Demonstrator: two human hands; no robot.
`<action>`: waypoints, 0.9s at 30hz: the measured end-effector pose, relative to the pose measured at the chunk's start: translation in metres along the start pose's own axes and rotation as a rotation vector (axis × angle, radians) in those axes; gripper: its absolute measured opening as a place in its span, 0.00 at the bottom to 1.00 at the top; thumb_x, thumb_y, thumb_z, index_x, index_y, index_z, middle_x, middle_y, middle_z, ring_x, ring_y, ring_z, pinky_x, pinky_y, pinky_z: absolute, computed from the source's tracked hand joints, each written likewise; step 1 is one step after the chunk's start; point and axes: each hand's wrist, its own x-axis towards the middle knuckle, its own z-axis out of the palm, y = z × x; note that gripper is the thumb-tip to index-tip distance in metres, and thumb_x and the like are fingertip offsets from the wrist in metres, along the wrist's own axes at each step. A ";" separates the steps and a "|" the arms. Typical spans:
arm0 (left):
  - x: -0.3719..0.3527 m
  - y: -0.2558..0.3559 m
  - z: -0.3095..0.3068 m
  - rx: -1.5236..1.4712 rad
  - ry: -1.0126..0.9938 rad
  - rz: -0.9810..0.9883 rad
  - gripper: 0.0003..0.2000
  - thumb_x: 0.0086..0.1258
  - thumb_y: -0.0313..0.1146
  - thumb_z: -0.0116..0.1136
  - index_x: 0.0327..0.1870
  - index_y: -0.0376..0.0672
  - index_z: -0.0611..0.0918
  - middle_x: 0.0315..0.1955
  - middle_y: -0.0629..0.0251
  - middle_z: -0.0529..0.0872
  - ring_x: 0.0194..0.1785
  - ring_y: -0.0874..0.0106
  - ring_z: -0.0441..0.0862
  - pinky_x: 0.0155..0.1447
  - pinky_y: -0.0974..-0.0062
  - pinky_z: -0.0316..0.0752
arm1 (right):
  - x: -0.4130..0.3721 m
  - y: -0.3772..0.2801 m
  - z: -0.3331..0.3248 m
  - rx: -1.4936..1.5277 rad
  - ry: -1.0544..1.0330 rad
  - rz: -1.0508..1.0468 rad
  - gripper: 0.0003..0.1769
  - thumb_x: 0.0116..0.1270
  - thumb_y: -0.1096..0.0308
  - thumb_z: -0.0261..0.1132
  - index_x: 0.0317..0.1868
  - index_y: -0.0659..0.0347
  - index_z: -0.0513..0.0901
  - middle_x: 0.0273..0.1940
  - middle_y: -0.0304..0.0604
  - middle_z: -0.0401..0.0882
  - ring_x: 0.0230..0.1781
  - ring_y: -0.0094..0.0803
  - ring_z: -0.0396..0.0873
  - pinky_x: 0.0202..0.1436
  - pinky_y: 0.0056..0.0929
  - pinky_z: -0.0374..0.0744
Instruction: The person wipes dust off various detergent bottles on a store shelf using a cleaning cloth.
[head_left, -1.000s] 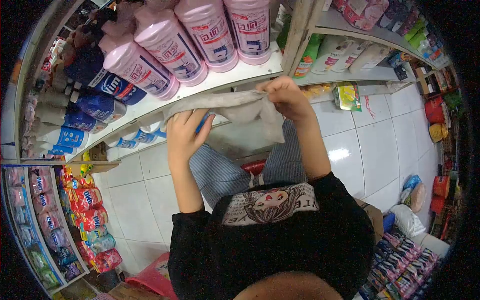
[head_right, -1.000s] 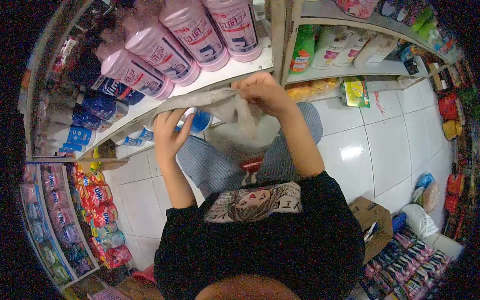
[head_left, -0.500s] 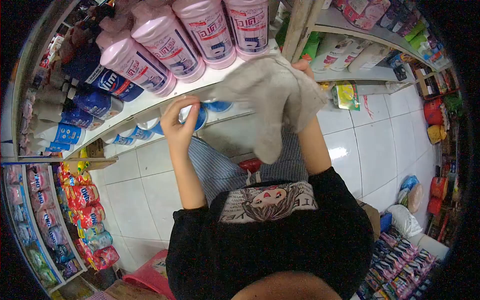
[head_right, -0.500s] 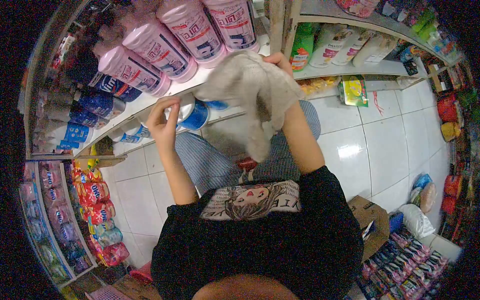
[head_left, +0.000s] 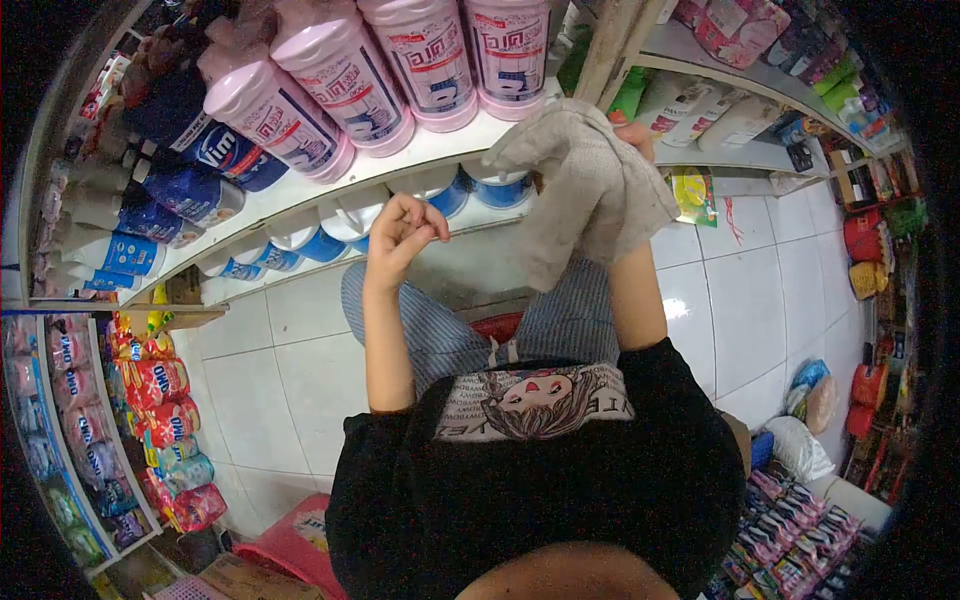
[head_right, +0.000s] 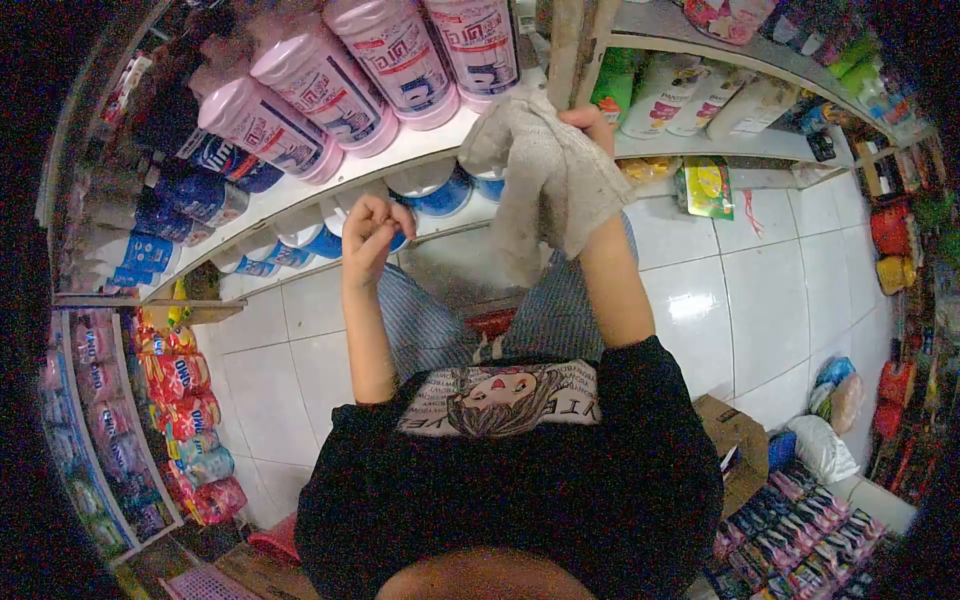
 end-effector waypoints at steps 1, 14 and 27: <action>0.000 -0.001 -0.001 -0.117 -0.033 0.023 0.08 0.50 0.25 0.50 0.24 0.41 0.63 0.23 0.59 0.72 0.29 0.71 0.69 0.35 0.77 0.65 | 0.001 0.000 -0.003 0.009 -0.005 0.011 0.21 0.40 0.67 0.49 0.37 0.70 0.68 0.33 0.50 0.71 0.33 0.36 0.71 0.40 0.29 0.69; 0.001 -0.005 0.003 -0.426 -0.011 0.263 0.09 0.48 0.29 0.53 0.21 0.45 0.64 0.24 0.62 0.71 0.24 0.70 0.70 0.37 0.73 0.60 | -0.008 0.009 0.007 -0.068 -0.112 0.066 0.16 0.43 0.63 0.49 0.30 0.66 0.72 0.25 0.45 0.74 0.24 0.32 0.73 0.29 0.25 0.73; -0.005 0.005 0.008 -0.344 0.003 0.170 0.10 0.50 0.22 0.49 0.29 0.43 0.62 0.20 0.56 0.78 0.15 0.70 0.74 0.37 0.73 0.62 | -0.006 0.014 -0.005 -0.209 -0.070 -0.072 0.11 0.49 0.67 0.49 0.30 0.65 0.72 0.25 0.43 0.74 0.25 0.29 0.73 0.29 0.22 0.73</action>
